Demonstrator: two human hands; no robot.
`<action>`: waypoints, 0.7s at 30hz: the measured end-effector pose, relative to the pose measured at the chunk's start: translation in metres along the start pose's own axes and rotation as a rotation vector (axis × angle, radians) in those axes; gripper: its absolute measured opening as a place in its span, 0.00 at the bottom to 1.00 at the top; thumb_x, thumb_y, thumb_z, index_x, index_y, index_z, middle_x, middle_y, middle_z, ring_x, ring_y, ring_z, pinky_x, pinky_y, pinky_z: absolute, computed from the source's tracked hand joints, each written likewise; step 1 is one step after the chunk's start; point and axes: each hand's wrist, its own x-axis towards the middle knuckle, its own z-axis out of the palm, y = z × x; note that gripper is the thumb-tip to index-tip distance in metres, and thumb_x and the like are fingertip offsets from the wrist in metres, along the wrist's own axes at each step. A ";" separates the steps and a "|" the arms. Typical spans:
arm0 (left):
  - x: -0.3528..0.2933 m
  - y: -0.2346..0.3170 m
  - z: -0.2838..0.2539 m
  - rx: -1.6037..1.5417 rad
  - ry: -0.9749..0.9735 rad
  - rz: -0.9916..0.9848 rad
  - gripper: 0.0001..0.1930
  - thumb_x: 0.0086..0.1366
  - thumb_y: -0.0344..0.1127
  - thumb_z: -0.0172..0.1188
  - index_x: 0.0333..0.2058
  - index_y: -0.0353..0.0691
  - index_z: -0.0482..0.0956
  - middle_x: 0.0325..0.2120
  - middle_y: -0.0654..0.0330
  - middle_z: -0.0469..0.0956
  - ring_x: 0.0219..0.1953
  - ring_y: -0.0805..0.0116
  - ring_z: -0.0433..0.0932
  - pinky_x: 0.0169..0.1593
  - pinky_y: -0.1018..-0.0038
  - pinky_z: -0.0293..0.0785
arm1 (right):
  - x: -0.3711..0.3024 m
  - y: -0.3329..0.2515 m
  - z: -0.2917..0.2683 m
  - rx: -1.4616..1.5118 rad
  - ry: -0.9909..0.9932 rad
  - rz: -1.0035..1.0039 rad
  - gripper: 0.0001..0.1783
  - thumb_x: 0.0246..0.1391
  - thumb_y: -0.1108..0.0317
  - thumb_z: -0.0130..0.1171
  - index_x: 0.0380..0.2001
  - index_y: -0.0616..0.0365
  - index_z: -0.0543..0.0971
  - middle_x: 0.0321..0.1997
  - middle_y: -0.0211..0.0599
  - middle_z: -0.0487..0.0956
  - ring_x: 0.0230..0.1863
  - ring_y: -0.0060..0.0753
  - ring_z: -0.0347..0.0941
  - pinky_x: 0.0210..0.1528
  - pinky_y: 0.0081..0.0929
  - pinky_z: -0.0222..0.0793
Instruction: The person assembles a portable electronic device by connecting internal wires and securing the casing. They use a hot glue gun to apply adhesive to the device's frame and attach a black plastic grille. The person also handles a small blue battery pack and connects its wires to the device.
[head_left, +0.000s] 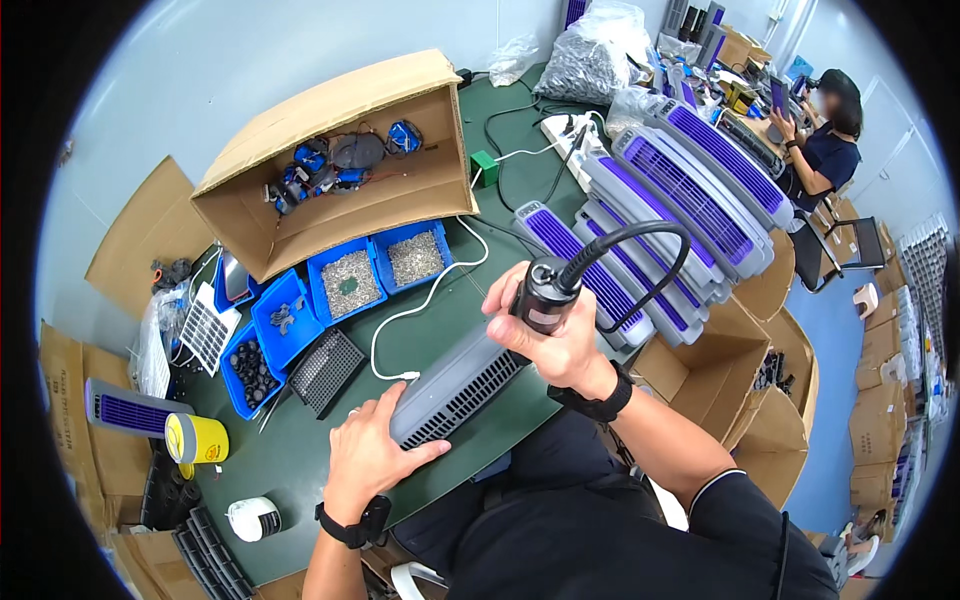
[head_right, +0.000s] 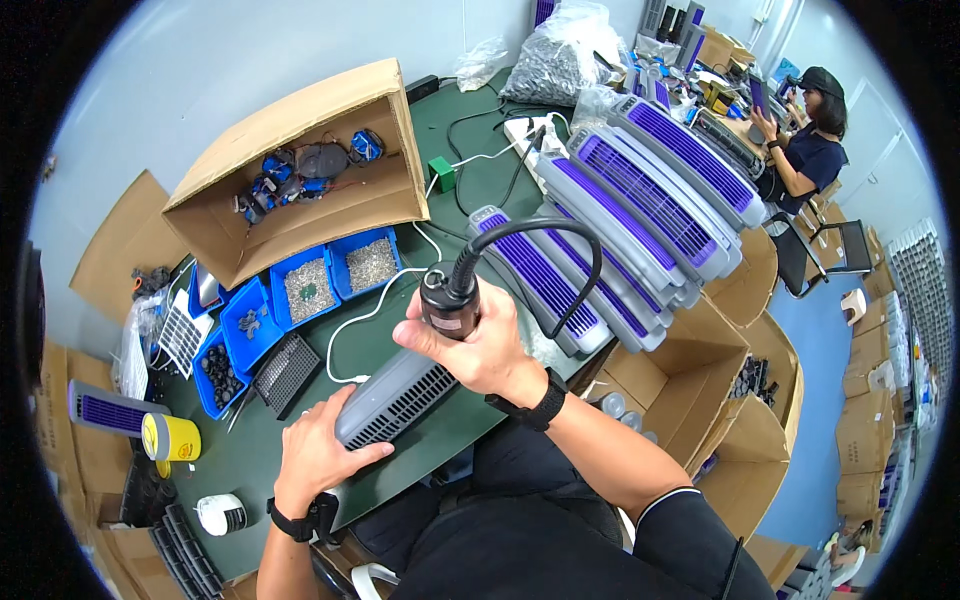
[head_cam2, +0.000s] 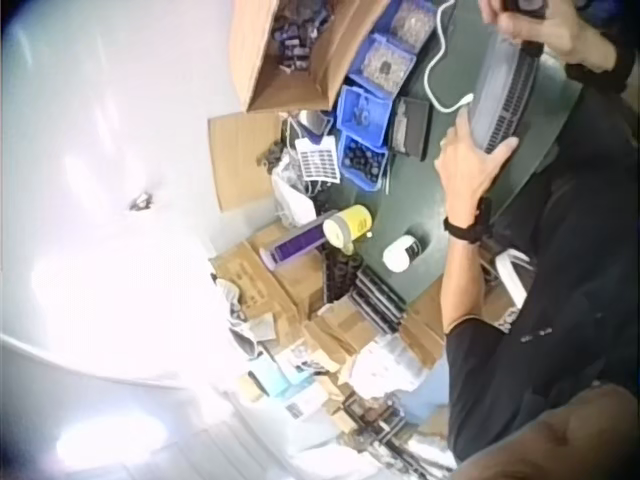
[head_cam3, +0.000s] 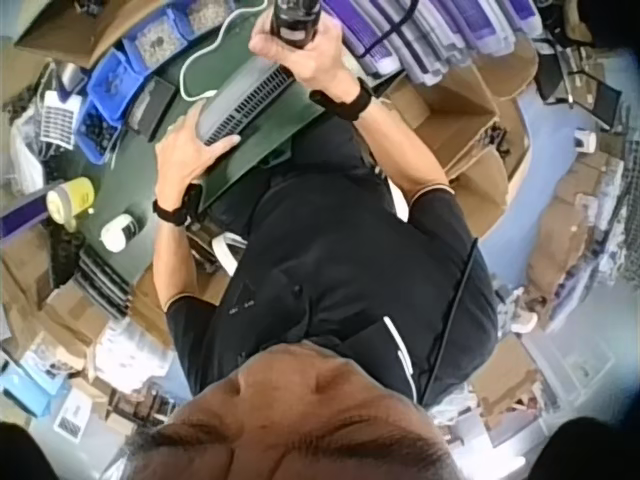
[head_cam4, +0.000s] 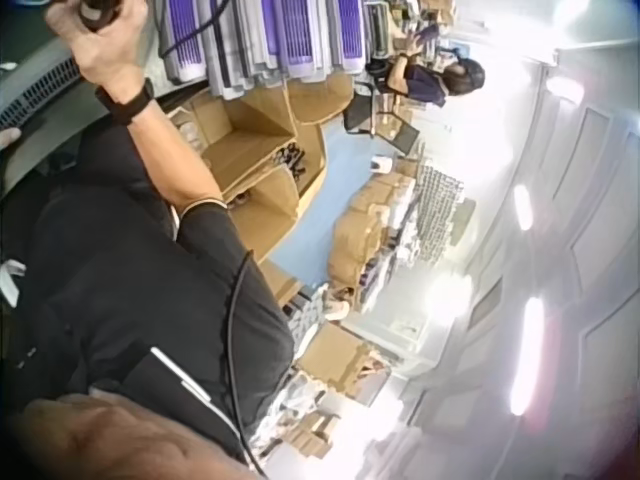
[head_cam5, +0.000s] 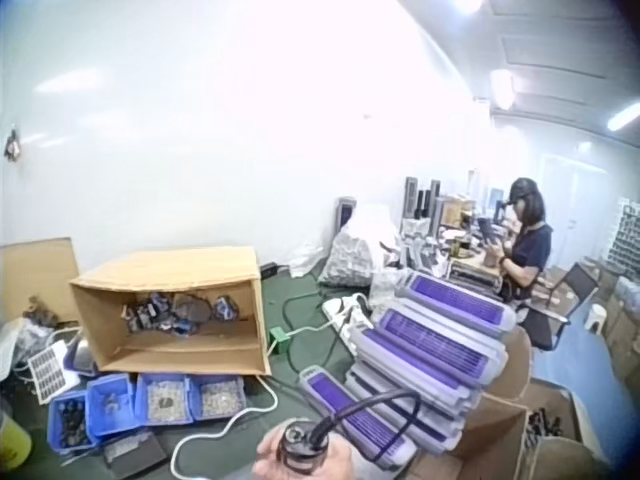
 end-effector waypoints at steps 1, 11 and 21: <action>0.000 0.000 0.000 -0.002 0.003 0.005 0.50 0.45 0.68 0.78 0.62 0.43 0.78 0.39 0.44 0.85 0.40 0.45 0.86 0.45 0.53 0.80 | 0.000 0.001 0.000 0.032 0.023 -0.008 0.16 0.54 0.65 0.79 0.35 0.61 0.79 0.33 0.36 0.80 0.32 0.22 0.73 0.35 0.25 0.68; -0.001 0.000 0.001 0.004 0.000 0.006 0.50 0.44 0.69 0.78 0.62 0.43 0.78 0.38 0.43 0.85 0.39 0.45 0.86 0.44 0.53 0.81 | -0.004 0.004 -0.002 0.061 -0.046 0.021 0.17 0.53 0.68 0.79 0.35 0.62 0.78 0.38 0.47 0.83 0.37 0.32 0.79 0.40 0.31 0.74; 0.012 0.023 0.015 -0.234 0.233 0.083 0.38 0.60 0.56 0.75 0.63 0.39 0.78 0.50 0.44 0.85 0.54 0.45 0.82 0.59 0.55 0.77 | -0.004 -0.038 0.012 0.443 -0.030 -0.135 0.20 0.54 0.64 0.79 0.40 0.65 0.79 0.47 0.52 0.83 0.35 0.24 0.77 0.38 0.24 0.74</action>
